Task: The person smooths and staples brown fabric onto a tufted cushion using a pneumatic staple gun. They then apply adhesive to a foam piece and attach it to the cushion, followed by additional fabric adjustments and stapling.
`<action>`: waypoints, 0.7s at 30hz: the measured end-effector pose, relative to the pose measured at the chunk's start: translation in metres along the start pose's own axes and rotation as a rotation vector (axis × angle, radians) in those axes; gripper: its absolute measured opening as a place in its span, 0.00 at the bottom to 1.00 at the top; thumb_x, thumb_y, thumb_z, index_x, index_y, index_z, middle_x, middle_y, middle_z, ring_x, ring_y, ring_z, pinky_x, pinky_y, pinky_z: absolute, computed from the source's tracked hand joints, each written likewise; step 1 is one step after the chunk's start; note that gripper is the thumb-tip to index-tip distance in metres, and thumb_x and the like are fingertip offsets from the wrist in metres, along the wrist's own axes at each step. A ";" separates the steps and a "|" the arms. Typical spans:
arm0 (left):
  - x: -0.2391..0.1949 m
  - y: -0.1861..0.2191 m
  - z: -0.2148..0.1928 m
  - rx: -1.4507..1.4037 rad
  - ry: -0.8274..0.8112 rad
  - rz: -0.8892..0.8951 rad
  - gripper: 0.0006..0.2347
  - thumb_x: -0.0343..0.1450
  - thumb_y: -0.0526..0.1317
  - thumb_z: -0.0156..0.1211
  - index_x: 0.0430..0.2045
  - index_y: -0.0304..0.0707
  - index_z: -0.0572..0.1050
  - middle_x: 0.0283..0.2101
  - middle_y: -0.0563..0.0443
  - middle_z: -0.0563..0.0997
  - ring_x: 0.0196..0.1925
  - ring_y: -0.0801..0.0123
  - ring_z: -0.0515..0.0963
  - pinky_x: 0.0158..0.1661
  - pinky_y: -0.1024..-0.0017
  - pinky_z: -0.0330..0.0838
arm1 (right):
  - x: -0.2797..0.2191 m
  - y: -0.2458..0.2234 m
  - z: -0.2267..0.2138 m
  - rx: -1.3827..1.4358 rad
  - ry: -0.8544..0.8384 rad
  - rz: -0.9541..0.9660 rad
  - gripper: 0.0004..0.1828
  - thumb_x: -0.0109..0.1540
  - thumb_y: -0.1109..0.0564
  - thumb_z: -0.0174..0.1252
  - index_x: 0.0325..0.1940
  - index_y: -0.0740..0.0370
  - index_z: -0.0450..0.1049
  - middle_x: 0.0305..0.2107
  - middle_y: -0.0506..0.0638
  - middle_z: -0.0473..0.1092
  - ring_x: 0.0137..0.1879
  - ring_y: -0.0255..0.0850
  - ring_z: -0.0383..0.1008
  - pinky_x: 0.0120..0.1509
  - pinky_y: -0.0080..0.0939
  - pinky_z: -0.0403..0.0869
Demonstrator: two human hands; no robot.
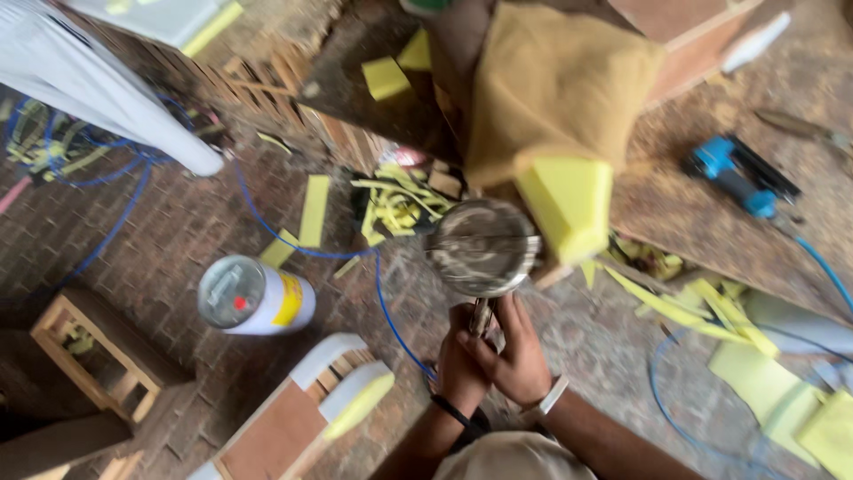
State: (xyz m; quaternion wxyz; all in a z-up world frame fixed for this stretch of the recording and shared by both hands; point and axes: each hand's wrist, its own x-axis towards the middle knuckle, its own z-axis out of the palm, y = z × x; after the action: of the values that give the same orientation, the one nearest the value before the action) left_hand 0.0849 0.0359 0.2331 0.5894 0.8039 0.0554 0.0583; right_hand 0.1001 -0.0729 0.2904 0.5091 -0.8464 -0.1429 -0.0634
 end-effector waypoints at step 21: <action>0.479 -0.115 -0.230 0.298 0.127 -0.060 0.05 0.63 0.35 0.57 0.20 0.43 0.81 0.27 0.46 0.85 0.34 0.53 0.85 0.36 0.59 0.76 | 0.327 0.047 0.156 0.148 -0.227 0.394 0.22 0.58 0.55 0.65 0.56 0.60 0.77 0.55 0.51 0.74 0.58 0.43 0.78 0.59 0.43 0.80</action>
State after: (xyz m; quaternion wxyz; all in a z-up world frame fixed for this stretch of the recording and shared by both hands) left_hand 0.5194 0.3619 0.2060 0.4603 0.8751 0.1245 0.0827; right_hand 0.4198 0.1018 0.2595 0.5530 -0.8200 -0.0356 0.1432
